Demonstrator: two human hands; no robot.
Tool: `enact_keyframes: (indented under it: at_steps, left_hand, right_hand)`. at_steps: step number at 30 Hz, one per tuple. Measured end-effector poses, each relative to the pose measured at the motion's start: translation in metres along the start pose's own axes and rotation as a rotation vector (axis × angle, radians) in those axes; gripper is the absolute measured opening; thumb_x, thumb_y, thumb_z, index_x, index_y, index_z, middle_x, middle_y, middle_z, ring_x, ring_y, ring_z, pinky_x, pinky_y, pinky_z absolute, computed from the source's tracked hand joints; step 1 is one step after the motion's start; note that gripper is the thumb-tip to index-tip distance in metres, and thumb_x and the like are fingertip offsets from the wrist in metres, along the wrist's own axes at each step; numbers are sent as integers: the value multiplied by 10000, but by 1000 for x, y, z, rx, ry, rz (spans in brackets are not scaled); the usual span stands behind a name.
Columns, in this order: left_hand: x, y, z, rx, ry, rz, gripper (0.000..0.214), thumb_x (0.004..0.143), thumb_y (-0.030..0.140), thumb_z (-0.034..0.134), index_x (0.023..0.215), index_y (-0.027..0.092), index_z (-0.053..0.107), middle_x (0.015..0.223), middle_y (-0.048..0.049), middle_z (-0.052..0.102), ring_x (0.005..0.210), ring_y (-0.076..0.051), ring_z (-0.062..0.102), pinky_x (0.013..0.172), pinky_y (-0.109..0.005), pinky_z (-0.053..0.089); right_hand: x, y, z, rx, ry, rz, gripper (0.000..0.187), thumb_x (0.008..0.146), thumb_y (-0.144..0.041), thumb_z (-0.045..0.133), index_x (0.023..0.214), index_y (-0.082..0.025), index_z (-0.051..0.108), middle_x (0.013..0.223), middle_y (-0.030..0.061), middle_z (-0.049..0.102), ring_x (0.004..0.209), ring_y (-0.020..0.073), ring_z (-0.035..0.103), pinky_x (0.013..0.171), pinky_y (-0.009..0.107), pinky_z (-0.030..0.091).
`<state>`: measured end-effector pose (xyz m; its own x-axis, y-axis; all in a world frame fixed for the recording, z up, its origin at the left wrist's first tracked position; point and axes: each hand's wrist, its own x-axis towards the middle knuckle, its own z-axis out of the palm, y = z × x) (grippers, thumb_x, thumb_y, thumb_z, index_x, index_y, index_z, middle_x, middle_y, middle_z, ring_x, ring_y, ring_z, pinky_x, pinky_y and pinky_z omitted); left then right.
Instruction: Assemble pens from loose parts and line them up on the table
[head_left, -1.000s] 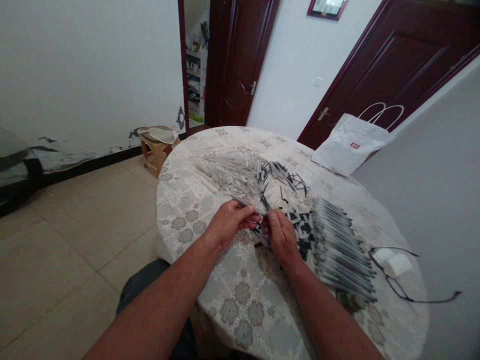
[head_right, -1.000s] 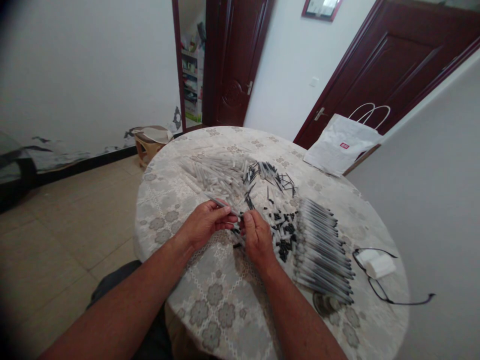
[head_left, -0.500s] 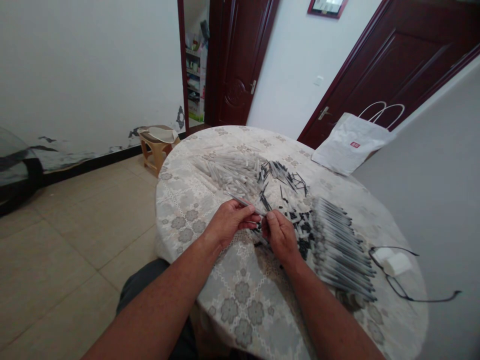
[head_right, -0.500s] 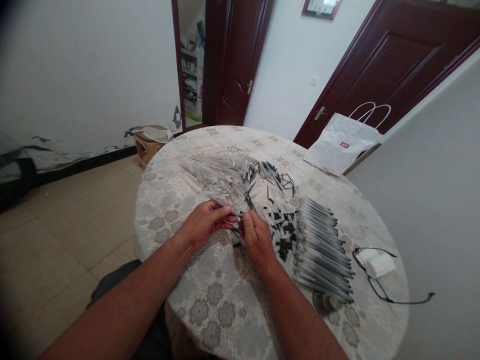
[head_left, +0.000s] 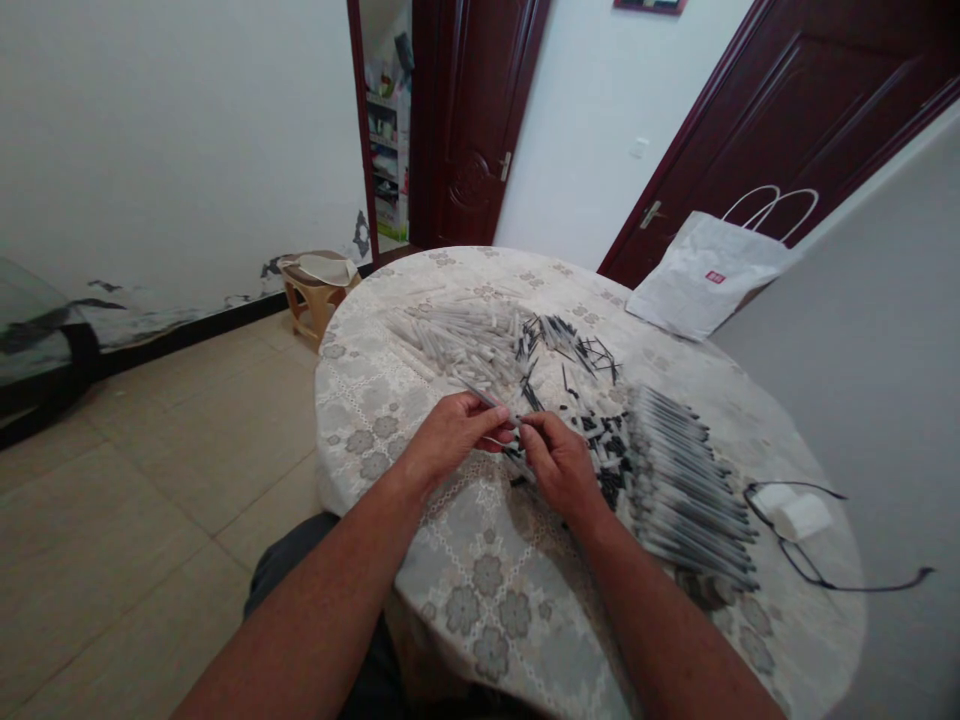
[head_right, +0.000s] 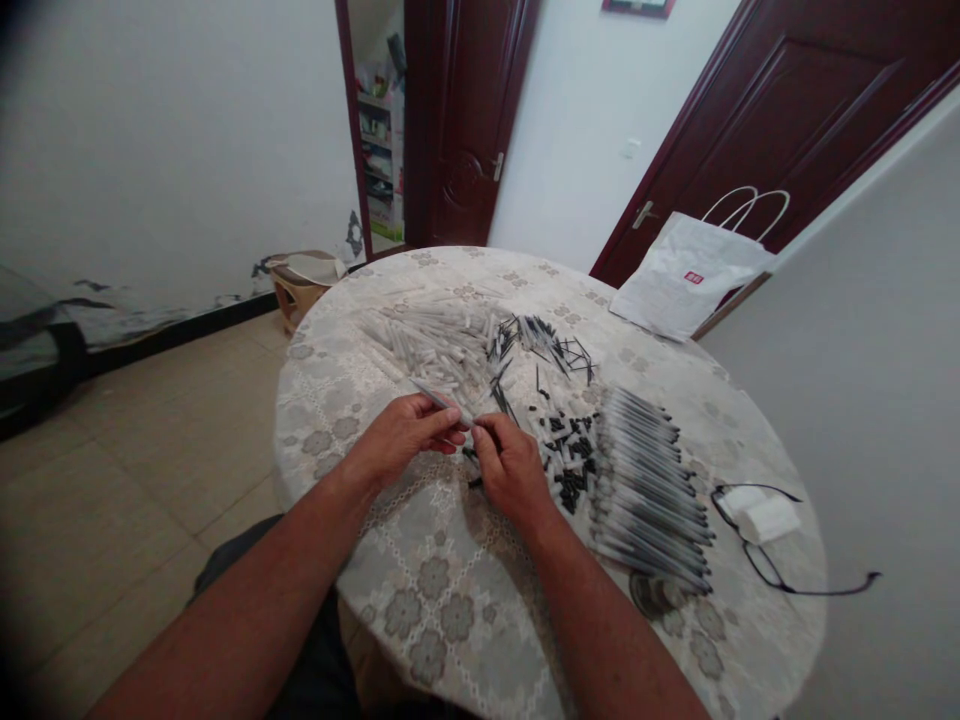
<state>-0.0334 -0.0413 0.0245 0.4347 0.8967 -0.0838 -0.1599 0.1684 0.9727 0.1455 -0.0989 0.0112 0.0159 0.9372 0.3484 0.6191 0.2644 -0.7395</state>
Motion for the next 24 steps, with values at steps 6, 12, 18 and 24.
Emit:
enact_keyframes:
  at_steps: [6, 12, 18, 24]
  left_hand:
    - [6, 13, -45, 406, 331, 201, 223, 887, 385, 609, 843, 189, 705, 861, -75, 733, 700, -183, 666, 601, -274, 479]
    - [7, -3, -55, 541, 303, 316, 64, 713, 191, 775, 734, 239, 738, 724, -63, 683, 721, -229, 607, 729, -315, 447]
    - [10, -23, -27, 1059, 119, 295, 165, 813, 182, 670, 956, 227, 740, 978, -119, 688, 947, -294, 630, 880, -386, 432]
    - [9, -26, -15, 1375, 46, 277, 164, 895, 207, 552, 1010, 211, 669, 1016, -121, 637, 950, -271, 616, 808, -346, 440]
  right_hand:
    - [3, 6, -5, -49, 175, 111, 271, 974, -414, 491, 1026, -201, 651, 765, 16, 679, 676, 166, 609, 628, 261, 432]
    - [6, 17, -5, -20, 218, 127, 289, 951, -443, 520, 1037, -194, 639, 783, 36, 698, 677, 183, 628, 641, 281, 462]
    - [6, 14, -5, -21, 261, 116, 270, 949, -422, 527, 1035, -195, 645, 824, 41, 709, 707, 182, 638, 672, 284, 471]
    - [6, 14, -3, -50, 267, 100, 274, 949, -417, 529, 1033, -189, 655, 816, 38, 713, 707, 182, 637, 683, 285, 463]
